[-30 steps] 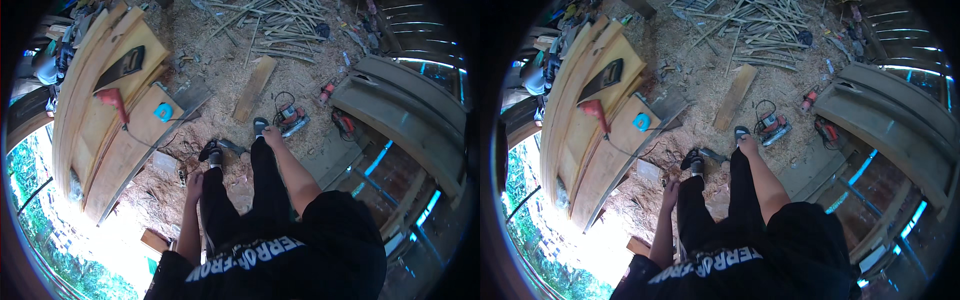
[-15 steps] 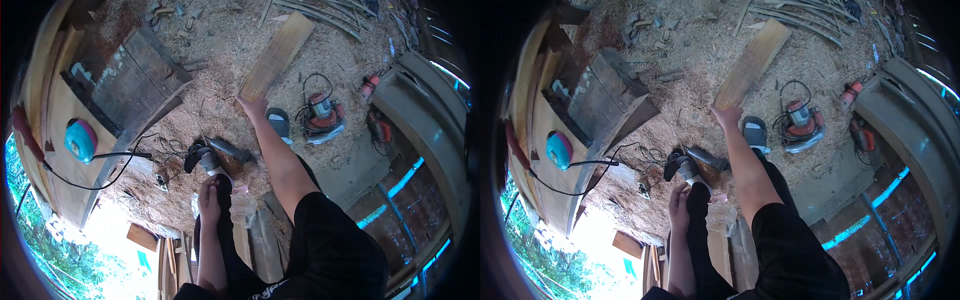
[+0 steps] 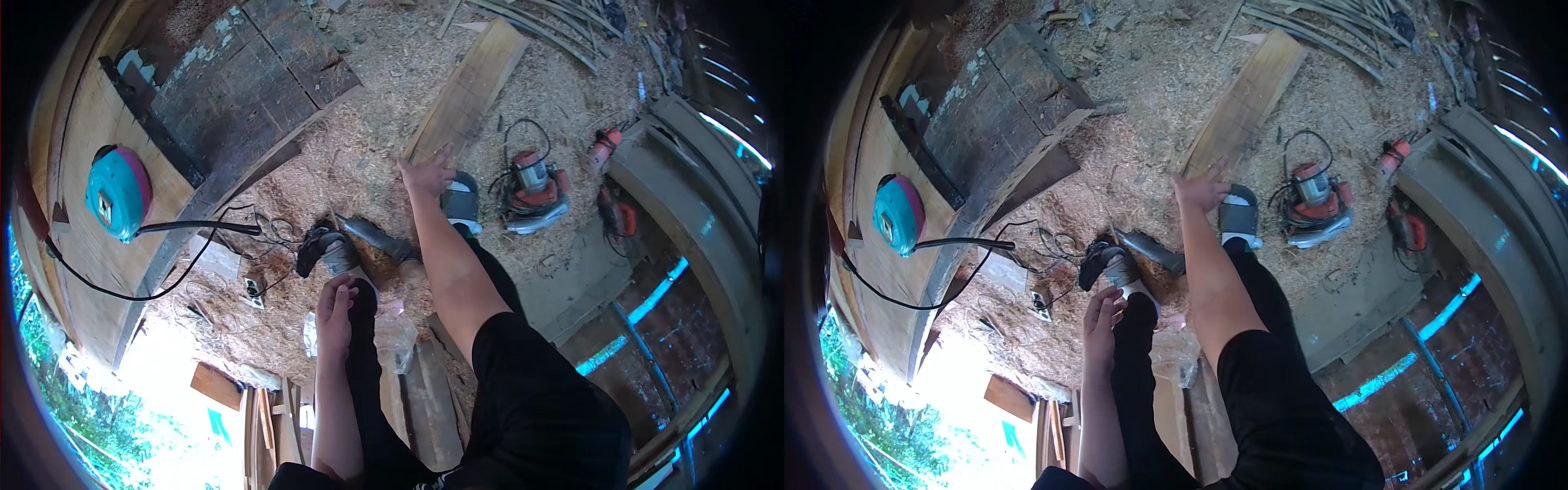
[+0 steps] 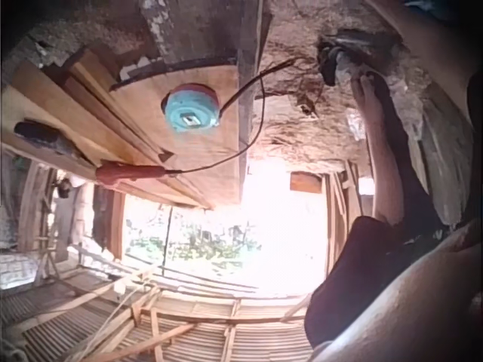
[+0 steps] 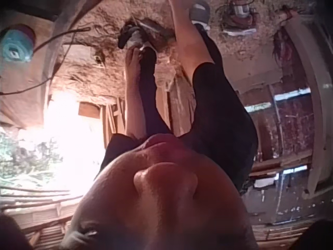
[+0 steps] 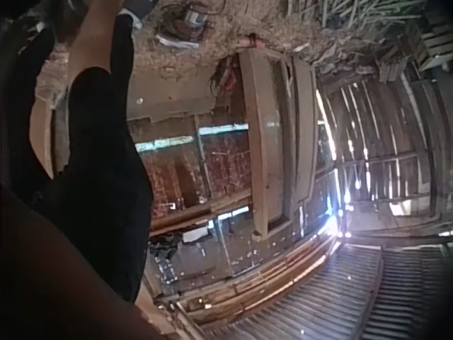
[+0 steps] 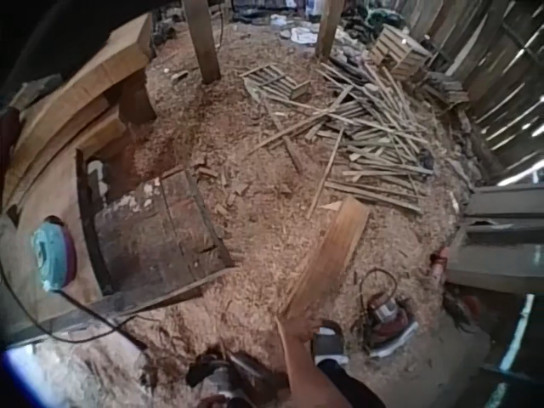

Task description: Measure and fit a small wooden piece into a gap in a larger wooden structure.

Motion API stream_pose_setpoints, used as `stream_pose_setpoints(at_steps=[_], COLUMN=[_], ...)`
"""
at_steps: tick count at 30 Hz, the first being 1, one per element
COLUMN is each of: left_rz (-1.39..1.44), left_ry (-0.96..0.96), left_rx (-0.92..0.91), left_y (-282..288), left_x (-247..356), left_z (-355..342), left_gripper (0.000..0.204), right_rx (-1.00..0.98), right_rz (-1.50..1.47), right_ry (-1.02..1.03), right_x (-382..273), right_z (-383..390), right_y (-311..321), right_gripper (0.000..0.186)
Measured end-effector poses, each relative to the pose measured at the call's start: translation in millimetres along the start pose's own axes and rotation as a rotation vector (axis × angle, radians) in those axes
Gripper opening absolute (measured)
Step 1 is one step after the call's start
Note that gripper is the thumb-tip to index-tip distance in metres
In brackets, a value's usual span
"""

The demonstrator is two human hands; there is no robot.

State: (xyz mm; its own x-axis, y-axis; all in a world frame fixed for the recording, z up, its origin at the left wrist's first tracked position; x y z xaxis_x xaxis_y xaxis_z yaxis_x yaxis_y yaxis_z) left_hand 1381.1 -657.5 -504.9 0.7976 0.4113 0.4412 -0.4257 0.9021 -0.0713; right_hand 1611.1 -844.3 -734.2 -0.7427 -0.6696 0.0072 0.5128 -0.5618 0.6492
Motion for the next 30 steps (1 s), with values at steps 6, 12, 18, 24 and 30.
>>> stream_pose_setpoints(at_steps=[6, 12, 18, 24, 30], left_rz=[0.071, 0.203, 0.137, -0.351, 0.154], left_ry=[-0.026, -0.08, -0.257, -0.468, -0.608], left_rx=[-0.025, -0.015, -0.087, 0.202, 0.356], left_y=[-17.7, -25.2, 7.1, 93.5, 159.2], left_x=[-13.5, -15.7, 41.6, 108.7, 122.8], left_z=[15.1, 80.8, 212.4, 337.3, 439.0], left_gripper=[0.033, 0.033, 0.029, 0.035, 0.033], right_rx=[0.085, -0.025, -0.74, -1.011, -1.062], right_rz=[0.169, 0.124, -0.7, -0.429, 0.155], right_ry=[0.176, 0.26, 0.073, -0.005, 0.228], right_x=[47.1, 58.6, 27.9, 59.8, 51.9], right_z=[48.9, 109.7, 215.7, 375.9, 510.0], right_y=[87.4, 213.3, 332.2, 342.5, 349.1], right_gripper=[0.128, 0.112, 0.061, 0.049, 0.048])
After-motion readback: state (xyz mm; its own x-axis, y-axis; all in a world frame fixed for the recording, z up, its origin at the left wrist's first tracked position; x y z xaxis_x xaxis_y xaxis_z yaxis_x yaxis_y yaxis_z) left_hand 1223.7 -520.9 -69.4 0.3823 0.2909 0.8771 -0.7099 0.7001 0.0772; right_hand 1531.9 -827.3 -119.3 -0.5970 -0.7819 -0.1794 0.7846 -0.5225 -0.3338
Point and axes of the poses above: each hand's wrist, its own z-axis away from the middle knuckle, its own y-axis out of the back of the hand, x = y × z, the point moved 7 cm from there along -z, towards the middle knuckle, and after that the axes turned 12 degrees about -x, right-handed, at the moved point
